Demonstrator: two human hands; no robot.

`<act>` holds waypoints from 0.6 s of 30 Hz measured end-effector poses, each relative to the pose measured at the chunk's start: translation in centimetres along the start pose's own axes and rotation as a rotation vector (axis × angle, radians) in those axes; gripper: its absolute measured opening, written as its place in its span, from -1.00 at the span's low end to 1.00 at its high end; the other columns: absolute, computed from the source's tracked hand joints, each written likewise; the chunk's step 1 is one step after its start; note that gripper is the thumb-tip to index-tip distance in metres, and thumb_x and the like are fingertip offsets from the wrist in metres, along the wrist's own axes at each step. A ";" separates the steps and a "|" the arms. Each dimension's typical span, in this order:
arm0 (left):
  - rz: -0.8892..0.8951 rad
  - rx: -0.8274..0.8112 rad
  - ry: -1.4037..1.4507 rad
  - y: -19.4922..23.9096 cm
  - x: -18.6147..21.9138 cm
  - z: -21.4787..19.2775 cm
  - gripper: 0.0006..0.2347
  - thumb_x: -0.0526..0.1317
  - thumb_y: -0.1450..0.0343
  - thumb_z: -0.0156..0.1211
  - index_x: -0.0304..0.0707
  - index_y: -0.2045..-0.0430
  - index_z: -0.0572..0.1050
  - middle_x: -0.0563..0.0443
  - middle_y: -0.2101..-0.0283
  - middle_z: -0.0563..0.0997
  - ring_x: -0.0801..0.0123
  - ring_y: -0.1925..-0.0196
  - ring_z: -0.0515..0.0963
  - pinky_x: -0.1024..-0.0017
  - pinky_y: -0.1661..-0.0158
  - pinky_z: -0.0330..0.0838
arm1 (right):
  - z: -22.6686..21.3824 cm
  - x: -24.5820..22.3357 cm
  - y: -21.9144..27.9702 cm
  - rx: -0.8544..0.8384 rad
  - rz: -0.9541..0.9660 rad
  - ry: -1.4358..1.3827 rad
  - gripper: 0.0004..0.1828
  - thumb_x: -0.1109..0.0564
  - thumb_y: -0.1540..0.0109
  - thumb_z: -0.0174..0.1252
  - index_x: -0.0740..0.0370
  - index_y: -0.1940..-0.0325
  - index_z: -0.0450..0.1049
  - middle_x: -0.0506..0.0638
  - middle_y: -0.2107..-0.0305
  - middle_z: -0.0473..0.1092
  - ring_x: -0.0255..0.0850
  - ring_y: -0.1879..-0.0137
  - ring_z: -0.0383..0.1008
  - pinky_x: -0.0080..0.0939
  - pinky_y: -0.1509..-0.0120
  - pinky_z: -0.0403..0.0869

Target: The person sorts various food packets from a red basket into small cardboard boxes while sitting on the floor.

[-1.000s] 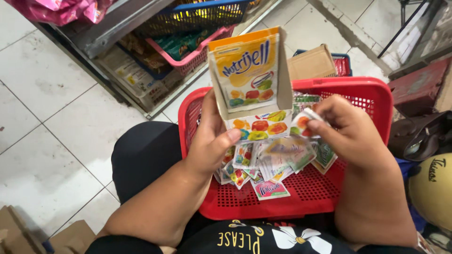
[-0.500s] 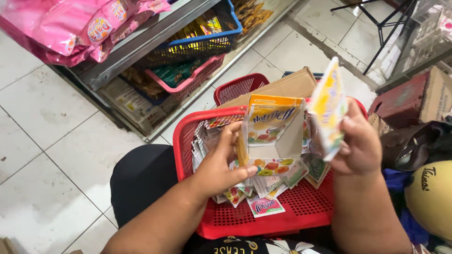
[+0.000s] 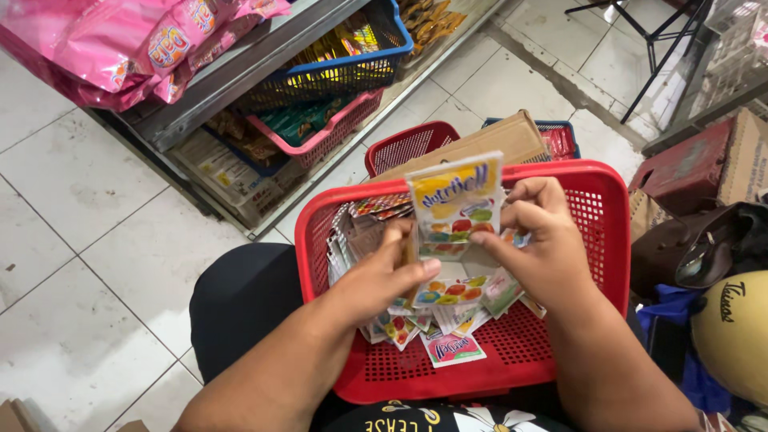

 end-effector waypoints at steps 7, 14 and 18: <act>0.178 -0.045 0.073 0.4 -0.2 0.0 -0.39 -0.08 -0.44 0.15 -0.45 -0.33 0.10 -0.26 -0.28 0.38 0.20 -0.34 0.39 0.32 -0.27 0.29 | -0.3 -1.9 -0.3 0.052 0.139 0.124 -0.20 0.09 0.11 0.61 0.23 -0.10 0.35 0.02 0.07 0.26 -0.27 0.13 0.35 -0.23 0.07 0.47; 0.082 -0.146 -0.047 1.1 0.4 0.6 -0.41 -0.08 -0.45 0.13 -0.44 -0.34 0.18 -0.24 -0.23 0.46 0.24 -0.27 0.43 0.33 -0.23 0.30 | -0.9 -2.6 -0.8 -0.009 -0.068 0.270 0.03 0.12 0.10 0.58 0.21 -0.38 0.25 0.20 -0.21 0.21 0.01 -0.19 0.38 -0.05 -0.22 0.48; 0.135 -0.199 0.064 1.0 0.3 0.8 -0.42 -0.06 -0.50 0.07 -0.50 -0.36 0.16 -0.24 -0.29 0.41 0.27 -0.34 0.37 0.36 -0.29 0.24 | -0.6 -2.9 -0.9 -0.012 -0.152 0.333 -0.10 0.14 0.12 0.57 0.21 -0.24 0.32 0.21 -0.23 0.21 0.16 -0.30 0.35 0.04 -0.33 0.45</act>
Point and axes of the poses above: each hand's wrist, its own y-axis away from the middle knuckle, its own z-axis out of the palm, x = y × z, the point moved 1 cm from there along -y, towards the middle knuckle
